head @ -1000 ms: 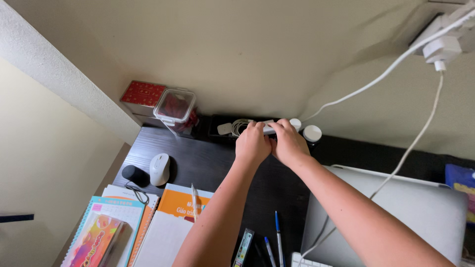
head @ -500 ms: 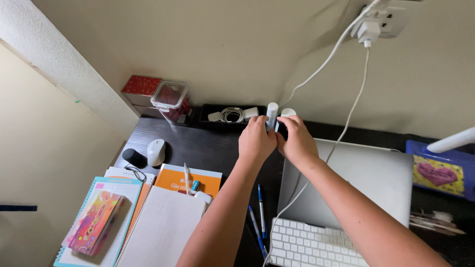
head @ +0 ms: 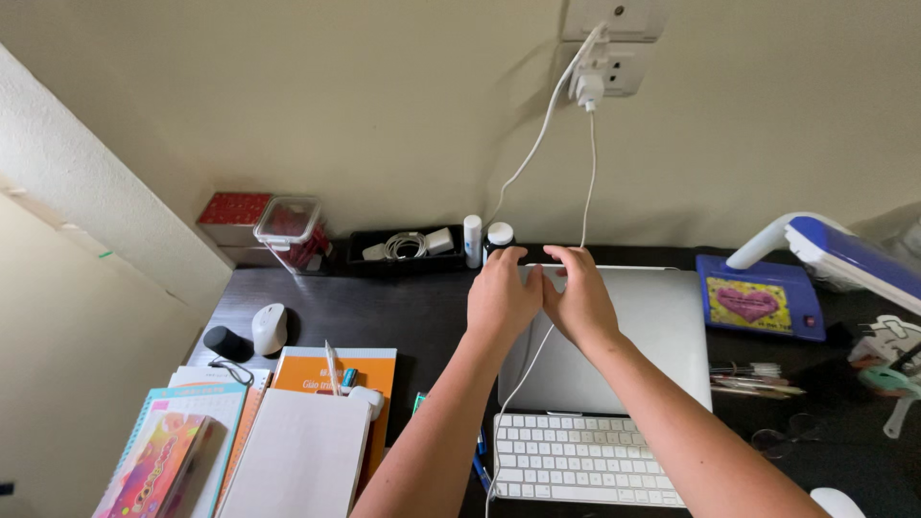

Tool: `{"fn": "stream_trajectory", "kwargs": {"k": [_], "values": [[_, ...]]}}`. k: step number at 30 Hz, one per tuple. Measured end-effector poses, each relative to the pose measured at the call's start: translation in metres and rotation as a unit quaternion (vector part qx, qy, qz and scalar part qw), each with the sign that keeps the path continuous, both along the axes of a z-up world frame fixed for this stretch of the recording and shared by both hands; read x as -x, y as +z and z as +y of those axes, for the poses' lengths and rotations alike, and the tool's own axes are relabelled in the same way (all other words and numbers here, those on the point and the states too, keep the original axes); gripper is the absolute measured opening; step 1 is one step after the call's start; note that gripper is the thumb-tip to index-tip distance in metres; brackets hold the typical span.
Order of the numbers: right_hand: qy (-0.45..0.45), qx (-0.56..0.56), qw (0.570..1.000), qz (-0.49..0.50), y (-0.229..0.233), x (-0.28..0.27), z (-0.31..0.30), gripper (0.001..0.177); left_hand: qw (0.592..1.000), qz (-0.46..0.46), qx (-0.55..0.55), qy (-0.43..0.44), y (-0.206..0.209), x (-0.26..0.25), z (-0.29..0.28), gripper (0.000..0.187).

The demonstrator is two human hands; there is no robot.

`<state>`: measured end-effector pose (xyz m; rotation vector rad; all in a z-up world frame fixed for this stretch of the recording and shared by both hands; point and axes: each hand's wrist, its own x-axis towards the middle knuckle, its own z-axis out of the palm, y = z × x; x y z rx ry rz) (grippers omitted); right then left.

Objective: The person unplugs a laptop charger from the wall socket, coils the cable neatly by hand, and places it on the desk. They then unplug a second cable, coil it, and place it beside the first. The workspace remains organized with the cables stored on the desk surface.

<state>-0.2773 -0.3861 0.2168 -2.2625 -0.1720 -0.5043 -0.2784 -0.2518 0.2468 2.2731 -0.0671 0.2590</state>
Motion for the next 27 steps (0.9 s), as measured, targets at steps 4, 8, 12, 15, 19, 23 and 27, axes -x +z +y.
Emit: {"fn": "stream_trajectory", "kwargs": {"k": [4,8,12,15,19,23,27], "values": [[-0.037,-0.004,0.999,0.026,0.011,0.018,-0.010,0.041,1.000,-0.010,0.005,-0.027,0.005,0.009,-0.013,0.039],[-0.072,-0.030,0.995,0.054,0.023,0.032,-0.018,0.042,0.998,-0.021,0.010,-0.050,0.008,0.015,-0.024,0.038],[-0.092,-0.048,0.994,0.037,0.025,0.038,-0.029,0.043,0.998,-0.018,0.010,-0.057,0.014,0.015,-0.039,0.041],[-0.095,-0.052,0.994,0.031,0.031,0.037,-0.042,0.050,0.998,-0.005,0.015,-0.060,0.021,0.017,-0.049,0.042],[-0.095,-0.095,0.990,0.046,0.039,0.028,-0.054,0.055,0.998,-0.018,0.033,-0.046,0.032,0.011,-0.059,0.047],[-0.105,-0.119,0.985,0.062,0.047,0.015,-0.067,0.061,0.998,-0.021,0.050,-0.027,0.044,-0.002,-0.067,0.050],[-0.109,-0.149,0.981,0.065,0.053,-0.001,-0.086,0.064,0.997,-0.047,0.056,-0.002,0.052,-0.018,-0.072,0.053]]}}
